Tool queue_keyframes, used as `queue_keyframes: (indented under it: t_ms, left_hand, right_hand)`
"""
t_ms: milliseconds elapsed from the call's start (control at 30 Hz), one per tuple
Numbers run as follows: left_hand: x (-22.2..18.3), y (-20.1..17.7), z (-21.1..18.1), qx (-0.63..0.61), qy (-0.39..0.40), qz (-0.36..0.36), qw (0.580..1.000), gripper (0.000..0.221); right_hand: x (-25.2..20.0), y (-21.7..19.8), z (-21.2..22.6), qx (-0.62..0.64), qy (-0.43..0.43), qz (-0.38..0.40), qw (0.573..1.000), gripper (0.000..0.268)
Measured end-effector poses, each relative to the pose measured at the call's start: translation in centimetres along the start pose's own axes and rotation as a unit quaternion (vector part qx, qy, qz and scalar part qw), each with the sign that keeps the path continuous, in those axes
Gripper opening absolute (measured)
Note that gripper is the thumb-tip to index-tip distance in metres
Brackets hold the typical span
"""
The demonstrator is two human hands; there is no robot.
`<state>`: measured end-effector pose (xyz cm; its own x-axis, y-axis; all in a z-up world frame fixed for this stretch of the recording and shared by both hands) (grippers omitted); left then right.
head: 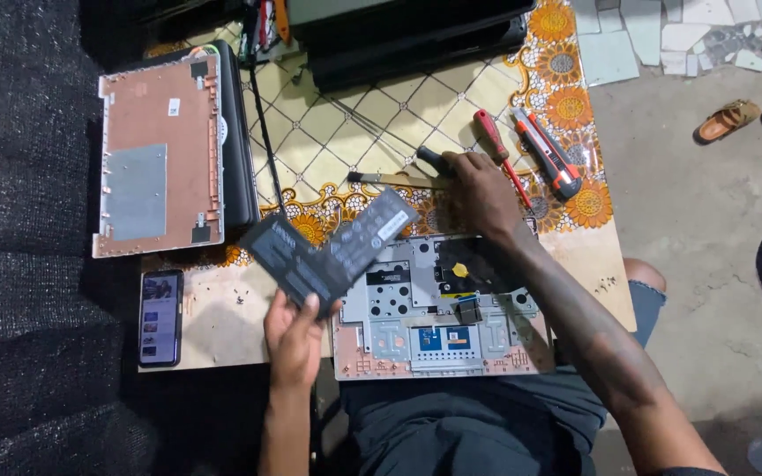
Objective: Removing the internal battery and unscrewing components from a laptop chassis during disassembly.
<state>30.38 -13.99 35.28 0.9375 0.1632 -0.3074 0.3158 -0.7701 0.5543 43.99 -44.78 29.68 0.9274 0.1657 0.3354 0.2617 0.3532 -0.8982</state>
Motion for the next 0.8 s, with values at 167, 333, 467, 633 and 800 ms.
queue_keyframes:
  t_ms: [167, 333, 467, 633, 800]
  left_hand:
    - [7.2, 1.3, -0.9, 0.078, 0.013, 0.050, 0.996, 0.043]
    - [17.4, -1.1, 1.3, 0.088, 0.036, 0.032, 0.995, 0.045]
    - [20.4, -0.8, 1.9, 0.090, -0.030, -0.051, 0.994, 0.064]
    - [24.1, -2.3, 3.3, 0.098, -0.057, -0.059, 0.992, 0.064]
    - [25.4, -3.6, 3.1, 0.211, -0.026, -0.071, 0.975, 0.057]
  right_hand:
    - [2.6, -1.9, 0.1, -0.067, -0.012, -0.024, 0.997, 0.046]
    - [4.1, -2.2, 0.6, -0.078, 0.007, 0.022, 0.997, 0.039]
    - [4.2, -0.9, -0.2, -0.069, 0.002, 0.035, 0.997, 0.047]
    - [3.6, -0.9, -0.2, -0.100, 0.007, 0.025, 0.995, 0.051]
    - [1.7, -2.2, 1.8, -0.155, -0.078, -0.132, 0.976, 0.013]
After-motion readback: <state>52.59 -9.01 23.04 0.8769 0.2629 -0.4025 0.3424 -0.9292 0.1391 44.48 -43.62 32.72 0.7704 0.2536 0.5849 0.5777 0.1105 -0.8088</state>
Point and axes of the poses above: each hand's wrist, its own x-axis towards the middle knuckle, its own y-axis out of the palm, z = x × y, the point moved 9 cm from there along x, towards the middle knuckle, and after that the axes turned 14 degrees about -x, right-handed, at the moved point
